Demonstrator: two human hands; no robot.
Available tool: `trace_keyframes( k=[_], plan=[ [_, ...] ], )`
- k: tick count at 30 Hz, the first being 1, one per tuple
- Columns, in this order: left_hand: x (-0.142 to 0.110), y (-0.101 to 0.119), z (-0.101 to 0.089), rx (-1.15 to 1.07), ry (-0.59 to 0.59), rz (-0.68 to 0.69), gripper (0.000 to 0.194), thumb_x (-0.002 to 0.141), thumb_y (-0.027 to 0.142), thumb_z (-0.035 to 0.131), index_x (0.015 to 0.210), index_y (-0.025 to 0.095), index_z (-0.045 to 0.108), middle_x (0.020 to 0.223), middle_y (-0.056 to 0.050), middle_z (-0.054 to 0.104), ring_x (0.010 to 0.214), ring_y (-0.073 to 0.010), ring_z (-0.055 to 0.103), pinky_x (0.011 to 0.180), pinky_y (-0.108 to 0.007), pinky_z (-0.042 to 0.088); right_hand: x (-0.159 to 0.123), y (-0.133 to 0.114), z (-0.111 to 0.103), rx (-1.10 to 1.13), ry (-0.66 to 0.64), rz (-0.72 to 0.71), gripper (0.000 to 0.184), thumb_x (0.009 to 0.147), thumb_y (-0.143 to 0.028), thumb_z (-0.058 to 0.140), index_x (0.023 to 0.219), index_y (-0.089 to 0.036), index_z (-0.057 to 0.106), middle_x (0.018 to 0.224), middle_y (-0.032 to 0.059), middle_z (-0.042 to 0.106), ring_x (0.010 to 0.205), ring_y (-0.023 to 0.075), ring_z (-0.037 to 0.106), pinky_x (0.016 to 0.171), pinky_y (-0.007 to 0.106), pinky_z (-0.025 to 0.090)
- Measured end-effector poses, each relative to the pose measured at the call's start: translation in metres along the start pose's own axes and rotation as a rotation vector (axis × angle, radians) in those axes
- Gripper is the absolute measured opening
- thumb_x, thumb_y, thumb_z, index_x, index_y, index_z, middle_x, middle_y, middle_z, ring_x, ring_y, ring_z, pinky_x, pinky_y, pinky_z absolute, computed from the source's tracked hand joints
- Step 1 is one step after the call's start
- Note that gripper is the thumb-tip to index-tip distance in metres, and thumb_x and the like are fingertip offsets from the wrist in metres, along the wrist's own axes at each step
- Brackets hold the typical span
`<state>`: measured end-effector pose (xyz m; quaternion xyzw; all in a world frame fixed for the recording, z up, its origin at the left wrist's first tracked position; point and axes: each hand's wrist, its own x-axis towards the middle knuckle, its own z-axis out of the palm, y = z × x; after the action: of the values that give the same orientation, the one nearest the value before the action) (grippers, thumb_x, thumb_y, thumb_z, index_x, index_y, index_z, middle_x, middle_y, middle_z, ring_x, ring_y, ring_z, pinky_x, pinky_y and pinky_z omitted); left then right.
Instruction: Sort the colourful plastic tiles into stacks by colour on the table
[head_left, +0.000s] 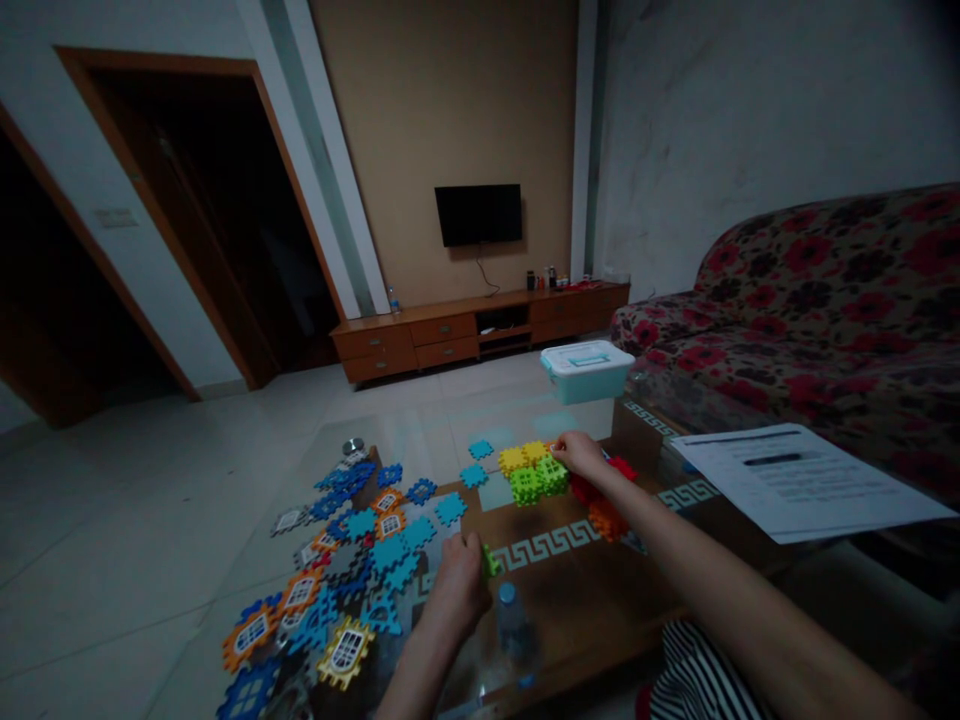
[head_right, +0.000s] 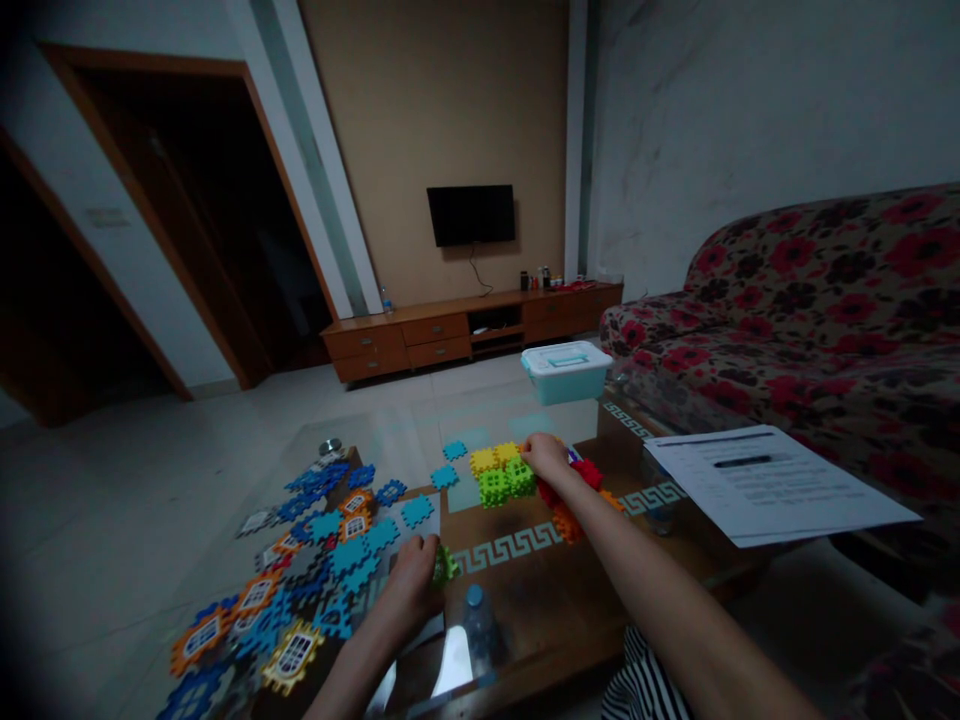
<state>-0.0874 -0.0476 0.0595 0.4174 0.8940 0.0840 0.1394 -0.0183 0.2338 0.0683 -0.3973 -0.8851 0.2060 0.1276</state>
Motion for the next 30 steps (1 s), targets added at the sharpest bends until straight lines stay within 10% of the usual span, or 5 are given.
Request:
trace_keyframes(
  k=[17, 30],
  plan=[
    [0.082, 0.018, 0.008, -0.154, 0.29, 0.237, 0.073, 0.069, 0.01, 0.057, 0.138, 0.011, 0.036, 0.129, -0.016, 0.052, 0.124, -0.0276, 0.048, 0.108, -0.041, 0.039, -0.093, 0.019, 0.003, 0.362, 0.259, -0.304, 0.019, 0.084, -0.009, 0.055, 0.089, -0.017, 0.072, 0.093, 0.0086, 0.072, 0.092, 0.0233, 0.065, 0.085, 0.033, 0.048],
    [0.137, 0.067, -0.032, 0.031, 0.075, 0.239, 0.08, 0.066, 0.006, 0.07, 0.138, 0.02, 0.038, 0.115, -0.007, 0.061, 0.1, -0.0211, 0.057, 0.089, -0.03, 0.047, -0.101, 0.011, -0.006, 0.521, 0.184, -0.403, 0.022, 0.084, -0.006, 0.054, 0.09, -0.018, 0.07, 0.093, 0.0066, 0.071, 0.091, 0.0212, 0.065, 0.083, 0.033, 0.05]
  ],
)
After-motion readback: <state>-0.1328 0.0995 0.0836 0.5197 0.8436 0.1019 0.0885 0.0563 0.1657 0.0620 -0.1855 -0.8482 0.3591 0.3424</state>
